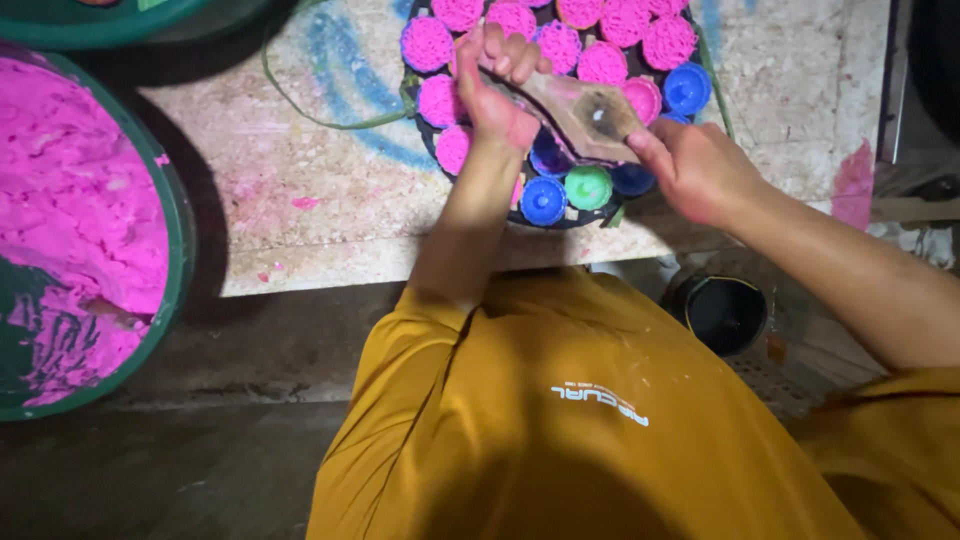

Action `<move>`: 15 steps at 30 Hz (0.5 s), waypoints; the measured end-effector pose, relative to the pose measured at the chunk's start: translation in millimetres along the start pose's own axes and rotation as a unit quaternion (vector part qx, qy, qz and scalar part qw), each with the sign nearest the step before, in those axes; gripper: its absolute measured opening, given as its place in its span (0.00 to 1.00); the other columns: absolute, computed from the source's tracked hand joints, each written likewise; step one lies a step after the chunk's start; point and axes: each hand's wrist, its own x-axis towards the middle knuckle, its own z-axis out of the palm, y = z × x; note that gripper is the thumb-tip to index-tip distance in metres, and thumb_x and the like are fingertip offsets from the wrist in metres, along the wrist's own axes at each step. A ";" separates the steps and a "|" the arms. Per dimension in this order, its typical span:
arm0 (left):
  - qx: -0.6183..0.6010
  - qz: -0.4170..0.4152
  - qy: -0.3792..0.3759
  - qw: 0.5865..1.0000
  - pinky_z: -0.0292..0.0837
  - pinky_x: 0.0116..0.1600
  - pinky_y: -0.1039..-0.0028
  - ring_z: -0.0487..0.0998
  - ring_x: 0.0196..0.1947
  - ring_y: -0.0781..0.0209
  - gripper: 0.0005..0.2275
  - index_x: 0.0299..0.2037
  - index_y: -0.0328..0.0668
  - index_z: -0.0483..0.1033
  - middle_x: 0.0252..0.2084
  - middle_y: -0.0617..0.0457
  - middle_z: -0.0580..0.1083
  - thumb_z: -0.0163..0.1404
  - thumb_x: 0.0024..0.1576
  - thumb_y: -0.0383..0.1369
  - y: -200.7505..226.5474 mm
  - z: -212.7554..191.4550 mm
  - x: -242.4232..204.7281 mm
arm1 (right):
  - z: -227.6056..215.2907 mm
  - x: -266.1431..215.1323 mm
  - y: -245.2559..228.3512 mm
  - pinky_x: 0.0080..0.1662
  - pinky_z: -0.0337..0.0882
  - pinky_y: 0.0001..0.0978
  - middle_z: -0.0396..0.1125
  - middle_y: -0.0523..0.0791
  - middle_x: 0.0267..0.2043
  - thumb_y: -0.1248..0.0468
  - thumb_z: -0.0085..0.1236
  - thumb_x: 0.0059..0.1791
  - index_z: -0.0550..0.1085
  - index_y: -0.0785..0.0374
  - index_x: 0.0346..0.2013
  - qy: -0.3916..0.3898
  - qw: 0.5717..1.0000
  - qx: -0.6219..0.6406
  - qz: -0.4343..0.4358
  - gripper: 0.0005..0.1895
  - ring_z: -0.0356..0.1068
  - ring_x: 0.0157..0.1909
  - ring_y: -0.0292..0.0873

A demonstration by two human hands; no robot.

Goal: The person scoops pink paste from a green bucket and fills small plastic cups arranged in a tray using a handheld metal scoop. The person repeatedly loads the scoop and deposits paste into each cup, working across the tray.

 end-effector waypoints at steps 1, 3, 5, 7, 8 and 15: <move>0.005 0.005 -0.005 1.000 0.66 0.39 0.67 0.60 0.24 0.66 0.13 0.28 0.49 0.62 0.23 0.62 0.57 0.46 0.62 0.43 1.4 0.6 3.2 | 1.3 0.5 -2.2 0.42 0.67 0.60 0.70 0.62 0.32 0.44 0.39 0.58 0.75 0.66 0.41 0.005 1.000 0.000 0.012 0.27 0.69 0.39 0.70; 0.016 0.002 -0.009 1.000 0.66 0.38 0.67 0.59 0.23 0.66 0.13 0.28 0.50 0.62 0.22 0.62 0.57 0.46 0.62 0.43 9.7 2.4 7.7 | 7.9 3.0 -8.2 0.41 0.67 0.60 0.70 0.62 0.32 0.45 0.39 0.59 0.75 0.66 0.41 0.018 1.000 -0.005 0.008 0.27 0.69 0.39 0.70; 0.026 0.000 -0.008 1.000 0.65 0.37 0.68 0.58 0.22 0.67 0.13 0.28 0.50 0.62 0.21 0.63 0.57 0.46 0.62 0.43 17.6 3.4 6.9 | 16.5 2.7 -11.9 0.41 0.67 0.60 0.69 0.62 0.31 0.46 0.39 0.60 0.75 0.67 0.42 0.023 1.000 0.008 -0.008 0.27 0.69 0.38 0.70; 0.033 0.001 -0.002 0.999 0.64 0.36 0.69 0.58 0.21 0.67 0.13 0.28 0.50 0.62 0.21 0.63 0.56 0.46 0.62 0.43 20.2 3.2 1.8 | 20.5 0.5 -11.1 0.40 0.67 0.59 0.69 0.62 0.31 0.47 0.39 0.60 0.74 0.67 0.43 0.022 0.998 0.036 -0.036 0.26 0.69 0.38 0.70; 0.037 0.007 0.010 0.999 0.64 0.36 0.69 0.57 0.21 0.68 0.13 0.28 0.50 0.62 0.20 0.63 0.56 0.46 0.61 0.43 20.3 2.6 -1.3 | 20.9 0.5 -10.1 0.40 0.68 0.59 0.69 0.62 0.31 0.47 0.39 0.60 0.74 0.67 0.43 0.015 0.998 0.040 -0.045 0.26 0.69 0.38 0.69; 0.037 0.043 0.077 0.995 0.62 0.31 0.70 0.56 0.18 0.68 0.13 0.25 0.52 0.60 0.18 0.64 0.54 0.46 0.60 0.42 -4.6 4.5 1.7 | 1.8 7.2 5.3 0.40 0.69 0.59 0.70 0.61 0.31 0.46 0.41 0.61 0.76 0.65 0.42 0.017 0.999 -0.038 -0.031 0.26 0.71 0.36 0.67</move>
